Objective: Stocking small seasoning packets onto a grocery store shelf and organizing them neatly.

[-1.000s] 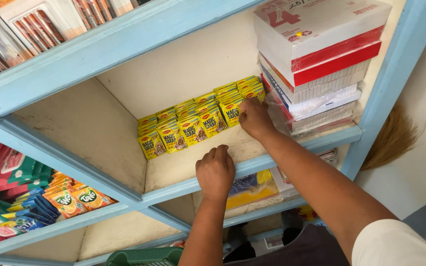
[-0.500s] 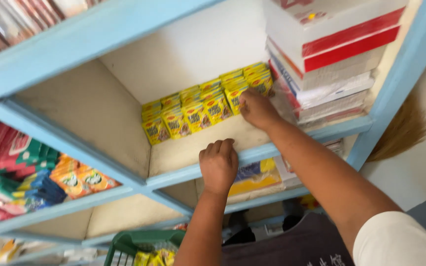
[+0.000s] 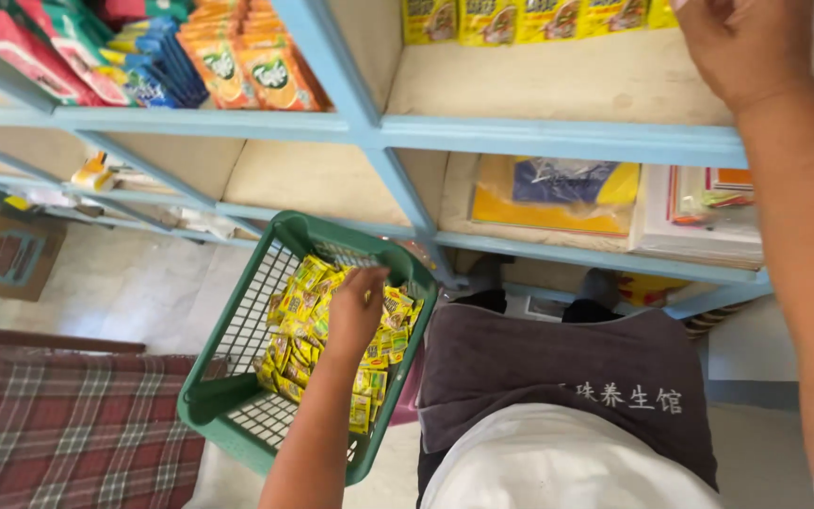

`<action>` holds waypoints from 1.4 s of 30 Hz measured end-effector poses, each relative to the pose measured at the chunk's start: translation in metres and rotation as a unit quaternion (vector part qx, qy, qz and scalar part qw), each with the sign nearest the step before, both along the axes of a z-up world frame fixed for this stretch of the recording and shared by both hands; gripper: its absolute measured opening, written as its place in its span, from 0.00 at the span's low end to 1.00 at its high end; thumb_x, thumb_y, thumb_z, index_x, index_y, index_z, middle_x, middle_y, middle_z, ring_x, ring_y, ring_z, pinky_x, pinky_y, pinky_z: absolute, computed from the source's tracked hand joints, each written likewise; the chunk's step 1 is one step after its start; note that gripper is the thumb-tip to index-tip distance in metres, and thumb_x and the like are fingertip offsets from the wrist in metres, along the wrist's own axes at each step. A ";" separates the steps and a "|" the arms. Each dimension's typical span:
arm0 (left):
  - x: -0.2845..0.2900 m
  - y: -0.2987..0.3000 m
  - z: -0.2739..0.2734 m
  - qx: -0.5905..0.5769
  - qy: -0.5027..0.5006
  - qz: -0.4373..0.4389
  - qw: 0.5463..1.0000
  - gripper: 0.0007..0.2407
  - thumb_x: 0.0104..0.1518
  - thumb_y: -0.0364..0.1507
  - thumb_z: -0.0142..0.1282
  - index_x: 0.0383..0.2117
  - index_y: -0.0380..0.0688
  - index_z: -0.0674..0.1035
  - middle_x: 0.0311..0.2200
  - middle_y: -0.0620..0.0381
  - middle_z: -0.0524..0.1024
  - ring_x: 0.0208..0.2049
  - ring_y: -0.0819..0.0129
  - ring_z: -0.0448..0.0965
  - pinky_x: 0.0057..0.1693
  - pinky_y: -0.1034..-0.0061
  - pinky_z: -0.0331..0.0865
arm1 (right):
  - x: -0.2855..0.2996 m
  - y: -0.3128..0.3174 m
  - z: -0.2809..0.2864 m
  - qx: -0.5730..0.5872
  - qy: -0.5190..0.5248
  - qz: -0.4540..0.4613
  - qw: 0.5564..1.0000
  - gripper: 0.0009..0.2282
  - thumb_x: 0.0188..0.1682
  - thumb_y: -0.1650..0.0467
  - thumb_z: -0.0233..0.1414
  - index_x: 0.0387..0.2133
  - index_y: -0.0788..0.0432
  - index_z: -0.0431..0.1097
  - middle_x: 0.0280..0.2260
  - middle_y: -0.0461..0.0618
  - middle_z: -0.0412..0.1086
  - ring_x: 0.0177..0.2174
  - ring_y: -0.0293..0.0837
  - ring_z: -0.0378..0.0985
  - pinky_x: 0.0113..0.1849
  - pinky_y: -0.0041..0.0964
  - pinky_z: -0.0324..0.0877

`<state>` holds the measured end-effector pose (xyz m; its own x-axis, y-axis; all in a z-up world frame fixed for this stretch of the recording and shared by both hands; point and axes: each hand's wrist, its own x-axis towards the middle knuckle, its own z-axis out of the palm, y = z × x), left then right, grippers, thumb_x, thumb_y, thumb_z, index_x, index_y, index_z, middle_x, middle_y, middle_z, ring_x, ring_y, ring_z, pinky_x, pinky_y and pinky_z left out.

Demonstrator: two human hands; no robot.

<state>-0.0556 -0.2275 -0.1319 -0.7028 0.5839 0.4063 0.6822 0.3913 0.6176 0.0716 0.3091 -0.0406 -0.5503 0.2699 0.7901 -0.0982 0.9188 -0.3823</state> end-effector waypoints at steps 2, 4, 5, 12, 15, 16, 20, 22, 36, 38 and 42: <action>0.003 -0.034 -0.028 -0.038 -0.074 0.055 0.995 0.09 0.56 0.20 0.55 0.41 0.45 0.82 0.37 0.48 0.80 0.33 0.52 0.82 0.41 0.66 0.75 | -0.001 0.000 -0.002 -0.035 -0.008 0.047 0.998 0.04 0.58 0.78 0.53 0.35 0.71 0.68 0.32 0.56 0.74 0.33 0.43 0.77 0.37 0.35 0.71; 0.012 -0.061 -0.053 -0.078 -0.152 0.108 0.979 0.09 0.54 0.21 0.55 0.40 0.45 0.82 0.37 0.48 0.80 0.29 0.53 0.83 0.38 0.67 0.75 | 0.002 -0.005 -0.005 -0.072 -0.019 0.092 0.993 0.04 0.59 0.78 0.52 0.36 0.72 0.68 0.34 0.55 0.74 0.33 0.42 0.76 0.38 0.34 0.71; 0.018 -0.070 -0.063 -0.109 -0.175 0.110 0.972 0.10 0.55 0.22 0.56 0.41 0.48 0.82 0.39 0.49 0.80 0.31 0.53 0.83 0.41 0.66 0.76 | 0.002 -0.009 -0.004 -0.039 -0.056 0.034 0.997 0.05 0.59 0.77 0.53 0.36 0.71 0.69 0.33 0.54 0.75 0.32 0.40 0.77 0.37 0.34 0.70; 0.038 -0.088 -0.141 -0.334 -0.082 0.104 0.933 0.19 0.49 0.27 0.61 0.49 0.60 0.78 0.52 0.57 0.71 0.56 0.54 0.70 0.54 0.48 0.68 | 0.000 -0.010 -0.013 -0.134 -0.084 0.075 0.985 0.02 0.65 0.78 0.53 0.42 0.68 0.70 0.39 0.49 0.75 0.37 0.33 0.76 0.41 0.30 0.70; 0.038 -0.090 -0.181 -0.361 -0.009 0.100 0.927 0.19 0.50 0.28 0.60 0.51 0.61 0.77 0.54 0.59 0.69 0.56 0.54 0.69 0.52 0.46 0.69 | 0.004 -0.017 -0.007 -0.178 -0.094 0.066 0.977 0.06 0.63 0.76 0.56 0.37 0.66 0.68 0.35 0.46 0.73 0.36 0.34 0.74 0.40 0.30 0.70; 0.039 -0.087 -0.177 -0.360 -0.009 0.095 0.928 0.19 0.50 0.28 0.60 0.51 0.61 0.77 0.54 0.59 0.69 0.56 0.54 0.69 0.52 0.46 0.69 | 0.007 -0.020 -0.004 -0.177 -0.094 0.061 0.978 0.06 0.63 0.76 0.56 0.37 0.66 0.68 0.35 0.46 0.73 0.36 0.34 0.74 0.40 0.30 0.70; 0.028 -0.086 -0.193 -0.349 -0.023 0.117 0.930 0.14 0.49 0.29 0.58 0.43 0.61 0.79 0.49 0.62 0.72 0.56 0.56 0.70 0.51 0.47 0.70 | 0.014 -0.030 0.007 -0.030 -0.105 -0.017 0.994 0.02 0.57 0.78 0.55 0.35 0.67 0.70 0.35 0.52 0.75 0.37 0.41 0.78 0.40 0.34 0.72; 0.021 -0.090 -0.211 -0.366 -0.046 0.125 0.921 0.10 0.53 0.28 0.56 0.40 0.62 0.80 0.48 0.65 0.74 0.55 0.59 0.72 0.52 0.48 0.70 | 0.013 -0.035 0.011 0.008 -0.129 -0.067 0.989 0.03 0.55 0.77 0.56 0.33 0.66 0.70 0.32 0.53 0.75 0.35 0.43 0.78 0.37 0.35 0.72; -0.008 -0.085 -0.114 0.015 -0.233 0.066 0.970 0.04 0.61 0.23 0.51 0.38 0.42 0.77 0.33 0.54 0.78 0.26 0.64 0.83 0.36 0.72 0.75 | 0.010 -0.044 0.021 -0.020 -0.100 -0.045 0.994 0.06 0.57 0.73 0.60 0.34 0.67 0.73 0.33 0.55 0.74 0.31 0.47 0.77 0.33 0.38 0.71; -0.008 -0.064 -0.063 0.019 -0.305 0.075 0.949 0.04 0.61 0.24 0.52 0.39 0.41 0.77 0.31 0.55 0.77 0.26 0.68 0.82 0.33 0.73 0.73 | 0.011 -0.045 0.026 -0.014 -0.108 -0.062 0.992 0.06 0.57 0.73 0.61 0.35 0.66 0.75 0.31 0.55 0.74 0.30 0.47 0.77 0.33 0.39 0.71; -0.014 -0.018 0.003 0.081 -0.327 -0.017 0.941 0.05 0.63 0.23 0.51 0.40 0.38 0.78 0.32 0.58 0.80 0.27 0.75 0.81 0.38 0.79 0.76 | 0.008 -0.027 0.018 -0.064 -0.083 0.009 0.994 0.09 0.57 0.72 0.63 0.32 0.65 0.73 0.31 0.53 0.71 0.31 0.43 0.75 0.37 0.38 0.70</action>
